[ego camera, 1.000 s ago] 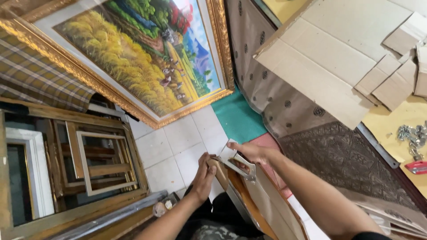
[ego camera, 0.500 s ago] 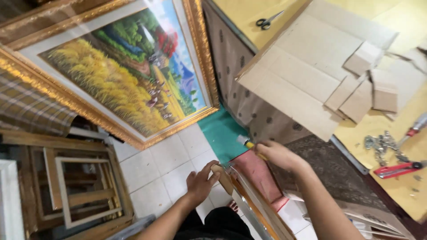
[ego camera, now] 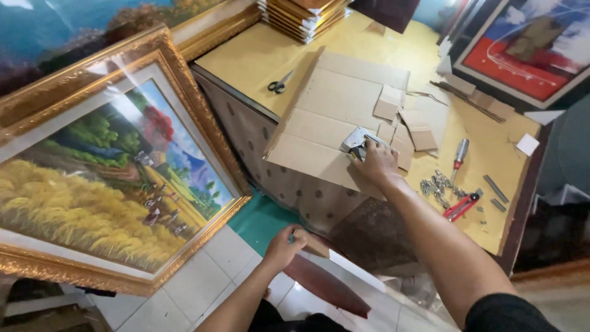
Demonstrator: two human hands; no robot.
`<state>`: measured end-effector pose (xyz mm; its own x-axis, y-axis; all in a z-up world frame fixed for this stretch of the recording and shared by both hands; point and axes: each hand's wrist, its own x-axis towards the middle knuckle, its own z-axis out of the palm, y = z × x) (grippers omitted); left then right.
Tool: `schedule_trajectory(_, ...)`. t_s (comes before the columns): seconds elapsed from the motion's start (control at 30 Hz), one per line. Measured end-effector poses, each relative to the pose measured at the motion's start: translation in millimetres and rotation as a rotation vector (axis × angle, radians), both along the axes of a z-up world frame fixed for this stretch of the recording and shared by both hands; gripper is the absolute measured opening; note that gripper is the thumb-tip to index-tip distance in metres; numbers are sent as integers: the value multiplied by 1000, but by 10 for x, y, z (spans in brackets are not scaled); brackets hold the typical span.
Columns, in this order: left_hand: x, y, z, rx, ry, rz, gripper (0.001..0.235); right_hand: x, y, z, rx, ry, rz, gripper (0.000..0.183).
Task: Stapling small pieces of cardboard to the back of a wooden picture frame to secure the artwork or protect the corners.
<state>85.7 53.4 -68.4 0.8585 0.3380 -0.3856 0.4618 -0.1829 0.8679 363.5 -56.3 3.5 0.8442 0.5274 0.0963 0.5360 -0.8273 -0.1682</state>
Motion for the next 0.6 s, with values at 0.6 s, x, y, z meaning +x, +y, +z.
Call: schedule_trajectory(0.6,980,316,-152,64,11,-327,40,-2179,-497,-31,-93,371,-549,65)
